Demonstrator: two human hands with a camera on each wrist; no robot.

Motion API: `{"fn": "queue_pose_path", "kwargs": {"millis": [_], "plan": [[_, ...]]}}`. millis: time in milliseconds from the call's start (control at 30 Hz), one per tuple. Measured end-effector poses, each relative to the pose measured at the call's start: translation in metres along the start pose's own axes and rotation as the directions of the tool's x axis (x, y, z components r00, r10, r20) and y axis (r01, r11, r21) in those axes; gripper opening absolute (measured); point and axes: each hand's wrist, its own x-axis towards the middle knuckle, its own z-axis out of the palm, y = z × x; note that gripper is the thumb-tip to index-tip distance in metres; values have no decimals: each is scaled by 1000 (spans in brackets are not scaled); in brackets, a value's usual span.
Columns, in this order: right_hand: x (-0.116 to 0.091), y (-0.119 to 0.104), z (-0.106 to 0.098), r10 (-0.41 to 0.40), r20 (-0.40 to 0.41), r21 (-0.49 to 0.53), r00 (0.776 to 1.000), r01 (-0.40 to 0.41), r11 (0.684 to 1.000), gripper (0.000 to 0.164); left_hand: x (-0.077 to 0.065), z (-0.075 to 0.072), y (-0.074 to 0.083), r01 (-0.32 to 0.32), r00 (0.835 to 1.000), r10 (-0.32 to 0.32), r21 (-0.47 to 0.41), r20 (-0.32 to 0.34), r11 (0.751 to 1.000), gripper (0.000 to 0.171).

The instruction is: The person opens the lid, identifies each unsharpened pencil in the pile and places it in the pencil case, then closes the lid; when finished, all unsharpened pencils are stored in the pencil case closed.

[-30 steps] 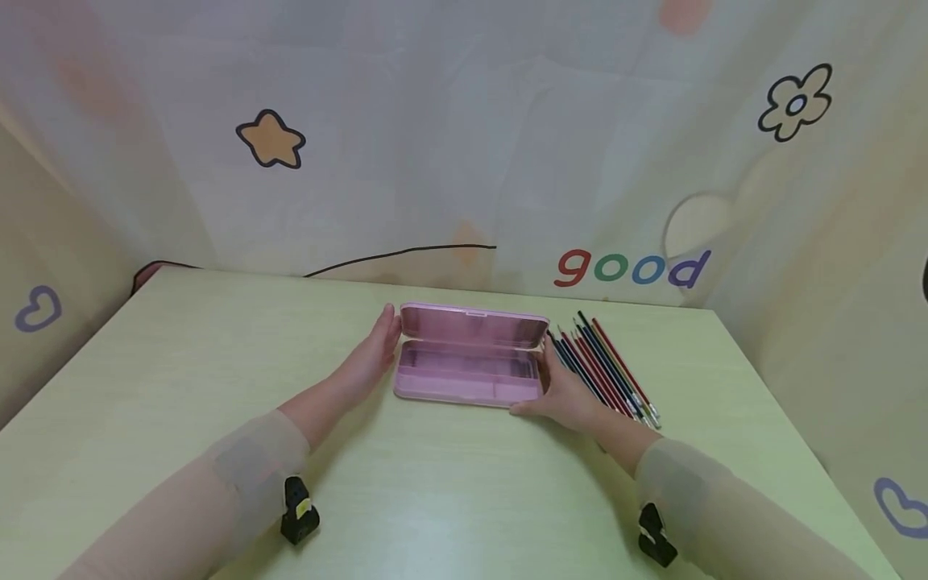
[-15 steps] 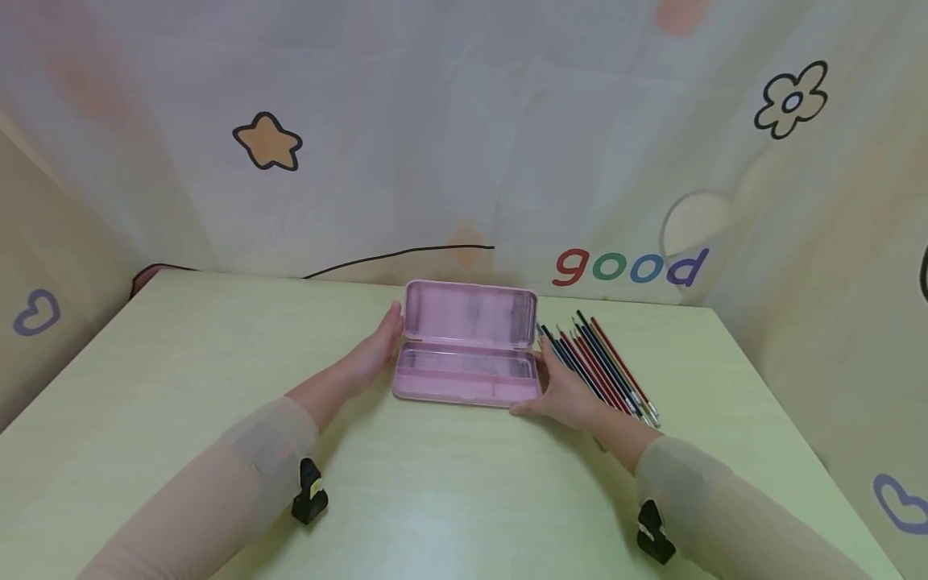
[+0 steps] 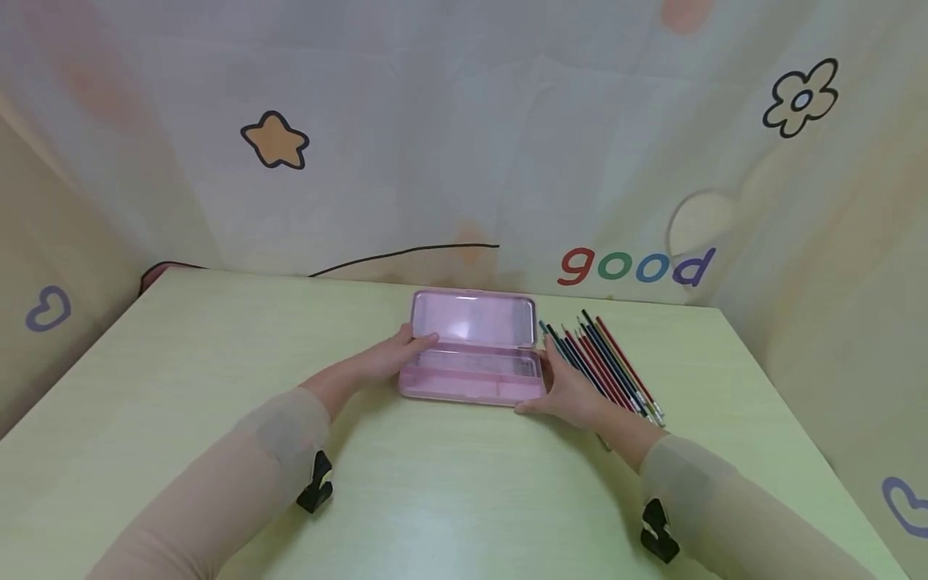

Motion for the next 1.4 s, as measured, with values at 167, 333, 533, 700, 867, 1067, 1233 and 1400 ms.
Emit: {"fn": "queue_pose_path", "kwargs": {"millis": [167, 333, 533, 700, 867, 1067, 1233, 1400], "plan": [[0, -1, 0, -12, 21, 8, 1000, 12, 1000, 129, -5, 5, -3, -31, 998, 43, 236, -47, 971, 101], [1, -2, -1, -20, 33, 11, 999, 20, 1000, 129, -16, 14, -3, 18, 998, 16, 476, -66, 879, 115], [-2, -5, -2, -36, 31, -21, 999, 36, 999, 125, -21, 24, -2, 88, 994, -33, 612, -101, 786, 121], [-3, -5, -2, -36, 38, -59, 999, 38, 998, 125, -22, 26, 0, 120, 991, -58, 641, -117, 758, 119], [-7, -7, -16, -69, 82, -142, 994, 81, 987, 121, -22, 27, 0, 121, 992, -63, 635, -113, 763, 116], [-20, 4, -49, -156, 25, -199, 988, 157, 967, 93, -22, 27, 0, 120, 992, -68, 610, -108, 783, 116], [-33, 13, -68, -146, -43, -153, 988, 138, 979, 82, -22, 26, 1, 129, 990, -69, 621, -120, 773, 116], [-46, 23, -75, -97, -94, -71, 991, 90, 993, 76, -22, 24, 2, 134, 990, -75, 619, -120, 774, 116]]}}
